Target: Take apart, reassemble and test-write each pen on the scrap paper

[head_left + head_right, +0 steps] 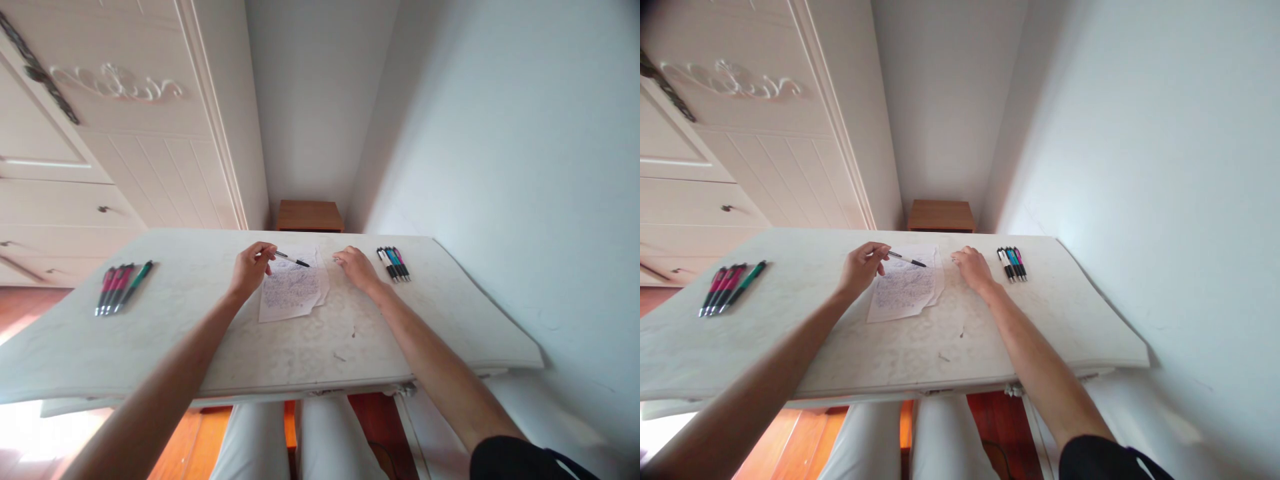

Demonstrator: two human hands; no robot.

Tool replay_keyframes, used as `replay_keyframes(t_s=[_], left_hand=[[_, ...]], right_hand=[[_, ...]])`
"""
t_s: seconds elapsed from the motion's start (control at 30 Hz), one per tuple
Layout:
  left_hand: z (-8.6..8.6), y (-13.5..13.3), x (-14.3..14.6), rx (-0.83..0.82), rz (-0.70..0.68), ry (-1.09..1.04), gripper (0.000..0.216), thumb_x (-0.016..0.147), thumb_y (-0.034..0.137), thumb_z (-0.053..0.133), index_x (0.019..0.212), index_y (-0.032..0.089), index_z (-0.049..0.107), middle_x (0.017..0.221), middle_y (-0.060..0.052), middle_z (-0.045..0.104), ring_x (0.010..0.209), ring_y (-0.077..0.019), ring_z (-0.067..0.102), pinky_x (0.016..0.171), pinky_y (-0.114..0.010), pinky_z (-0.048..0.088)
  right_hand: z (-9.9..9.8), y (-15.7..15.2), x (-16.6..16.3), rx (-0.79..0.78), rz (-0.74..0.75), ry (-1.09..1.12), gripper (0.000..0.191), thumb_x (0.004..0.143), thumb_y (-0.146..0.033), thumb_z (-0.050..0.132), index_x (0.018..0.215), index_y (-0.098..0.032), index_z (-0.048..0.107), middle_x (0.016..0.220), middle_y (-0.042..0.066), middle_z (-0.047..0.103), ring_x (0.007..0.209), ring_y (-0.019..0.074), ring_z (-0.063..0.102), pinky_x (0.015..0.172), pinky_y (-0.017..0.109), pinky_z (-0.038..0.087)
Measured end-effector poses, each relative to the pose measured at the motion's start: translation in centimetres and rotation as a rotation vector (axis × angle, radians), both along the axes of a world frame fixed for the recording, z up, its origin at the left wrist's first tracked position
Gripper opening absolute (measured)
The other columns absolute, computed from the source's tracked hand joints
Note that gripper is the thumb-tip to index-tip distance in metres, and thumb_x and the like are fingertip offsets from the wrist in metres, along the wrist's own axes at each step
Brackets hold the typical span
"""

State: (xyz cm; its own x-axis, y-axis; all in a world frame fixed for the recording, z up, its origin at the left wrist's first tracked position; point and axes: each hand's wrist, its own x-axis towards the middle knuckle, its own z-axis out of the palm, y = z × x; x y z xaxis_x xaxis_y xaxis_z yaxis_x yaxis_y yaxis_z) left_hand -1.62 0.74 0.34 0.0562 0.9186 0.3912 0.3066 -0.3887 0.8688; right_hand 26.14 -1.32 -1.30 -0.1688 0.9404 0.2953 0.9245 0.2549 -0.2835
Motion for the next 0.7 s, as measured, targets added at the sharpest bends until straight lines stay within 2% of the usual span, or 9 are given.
replay_keyframes(t_s=[0.3, 0.53, 0.7], left_hand=[[-0.02, -0.06, -0.03, -0.004, 0.008, -0.007, 0.024, 0.085, 0.037, 0.057, 0.083, 0.014, 0.065, 0.069, -0.001, 0.063, 0.04, -0.0062, 0.053, 0.036, -0.017, 0.036], [-0.18, 0.1, -0.08, -0.015, 0.007, -0.022, 0.03, 0.084, 0.044, 0.057, 0.083, 0.014, 0.064, 0.07, -0.001, 0.064, 0.04, -0.0064, 0.053, 0.036, -0.017, 0.036], [-0.22, 0.12, -0.11, -0.018, 0.002, -0.026, 0.032, 0.084, 0.045, 0.058, 0.083, 0.014, 0.064, 0.072, -0.001, 0.065, 0.04, -0.0062, 0.053, 0.036, -0.017, 0.035]], right_hand=[[-0.38, 0.49, -0.07, 0.049, 0.007, 0.042, 0.022, 0.093, -0.018, 0.053, 0.103, -0.02, 0.072, 0.101, 0.009, 0.068, 0.099, 0.0209, 0.059, 0.089, 0.031, 0.043], [-0.57, 0.73, -0.05, 0.054, 0.009, 0.069, 0.025, 0.092, -0.017, 0.052, 0.106, -0.024, 0.072, 0.1, 0.006, 0.069, 0.098, 0.0195, 0.059, 0.09, 0.03, 0.043], [-0.52, 0.64, 0.12, 0.039, 0.016, 0.129, 0.028, 0.091, -0.014, 0.05, 0.111, -0.021, 0.07, 0.107, 0.008, 0.068, 0.102, 0.02, 0.059, 0.093, 0.032, 0.043]])
